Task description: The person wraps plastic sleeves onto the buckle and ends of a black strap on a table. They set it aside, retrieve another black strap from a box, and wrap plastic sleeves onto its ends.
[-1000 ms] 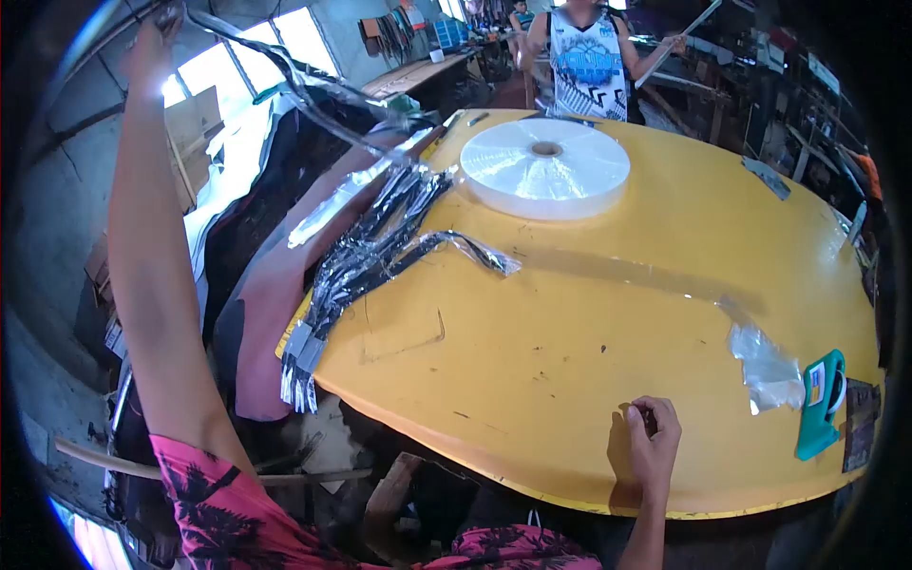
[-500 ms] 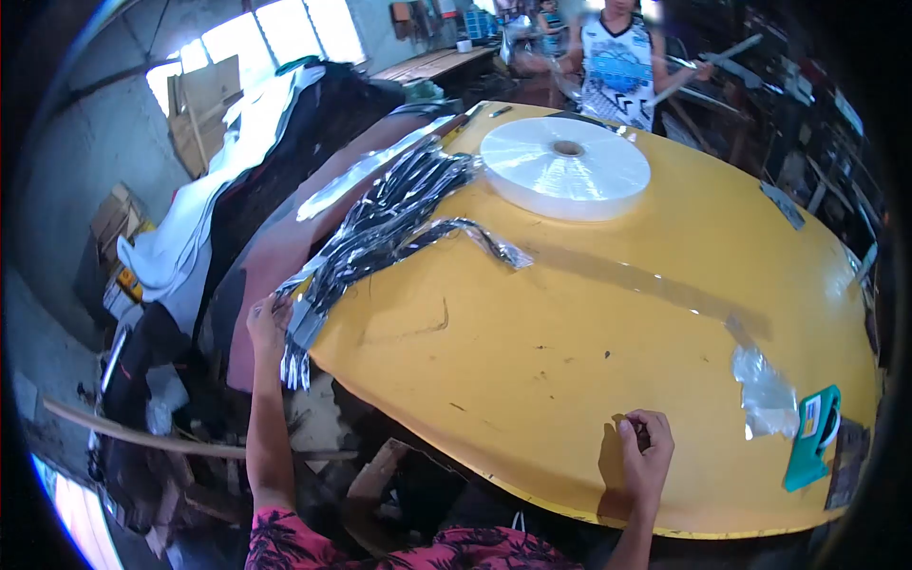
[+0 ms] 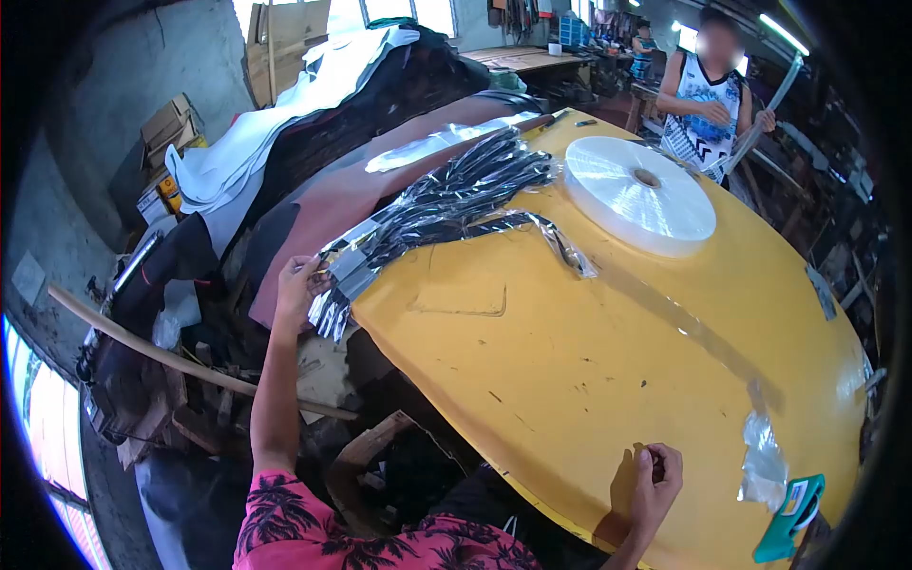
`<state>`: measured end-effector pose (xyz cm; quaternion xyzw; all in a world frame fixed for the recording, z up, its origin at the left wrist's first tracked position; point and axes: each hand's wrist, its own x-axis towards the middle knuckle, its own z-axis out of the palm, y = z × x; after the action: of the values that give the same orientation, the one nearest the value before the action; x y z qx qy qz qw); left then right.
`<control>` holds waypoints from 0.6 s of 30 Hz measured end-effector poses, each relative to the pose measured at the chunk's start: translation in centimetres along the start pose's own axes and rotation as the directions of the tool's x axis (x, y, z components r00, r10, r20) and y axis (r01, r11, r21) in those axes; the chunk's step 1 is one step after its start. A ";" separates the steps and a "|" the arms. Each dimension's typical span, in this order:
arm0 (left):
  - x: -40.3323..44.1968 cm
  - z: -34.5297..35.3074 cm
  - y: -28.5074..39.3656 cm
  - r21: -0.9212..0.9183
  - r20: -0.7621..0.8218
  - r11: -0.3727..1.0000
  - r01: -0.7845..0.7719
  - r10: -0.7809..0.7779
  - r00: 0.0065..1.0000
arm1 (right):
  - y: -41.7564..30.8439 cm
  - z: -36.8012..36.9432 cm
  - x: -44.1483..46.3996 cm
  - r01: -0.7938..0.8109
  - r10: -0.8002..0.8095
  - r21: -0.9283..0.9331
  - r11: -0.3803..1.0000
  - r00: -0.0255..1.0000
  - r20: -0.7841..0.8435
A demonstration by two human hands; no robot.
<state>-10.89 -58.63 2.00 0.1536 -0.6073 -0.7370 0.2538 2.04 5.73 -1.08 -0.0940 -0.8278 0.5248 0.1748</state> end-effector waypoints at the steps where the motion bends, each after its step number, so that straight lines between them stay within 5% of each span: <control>1: -0.4 -0.2 0.1 -0.001 -0.003 1.000 0.000 0.000 1.000 | 0.0 0.1 0.0 0.014 -0.014 0.002 1.000 1.000 -0.009; 4: -1.2 -1.6 -0.1 0.033 -0.035 0.999 0.009 -0.008 0.999 | 0.4 0.1 0.0 0.034 -0.034 0.004 0.999 0.999 -0.014; 9: -2.8 -2.8 0.4 0.399 -0.123 0.916 0.038 0.013 0.992 | 0.3 0.0 0.1 0.044 -0.044 -0.008 0.999 0.999 -0.002; 13: -2.2 -4.6 -0.7 0.348 -0.133 0.937 0.036 0.011 0.991 | 0.4 0.0 0.1 0.047 -0.047 -0.025 0.999 0.999 0.001; 15: -1.7 -4.3 -1.2 0.114 -0.098 0.993 0.020 -0.008 0.995 | 0.4 0.2 0.1 0.051 -0.051 -0.030 0.998 0.999 0.008; 18: -2.5 -2.6 -0.4 0.021 -0.084 1.000 0.002 0.000 0.996 | 0.5 0.2 0.0 0.040 -0.040 -0.024 0.999 0.999 0.006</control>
<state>-7.49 -59.28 0.84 0.1873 -0.6036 -0.7237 0.2771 1.96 5.81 -1.61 -0.0780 -0.8362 0.5115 0.1816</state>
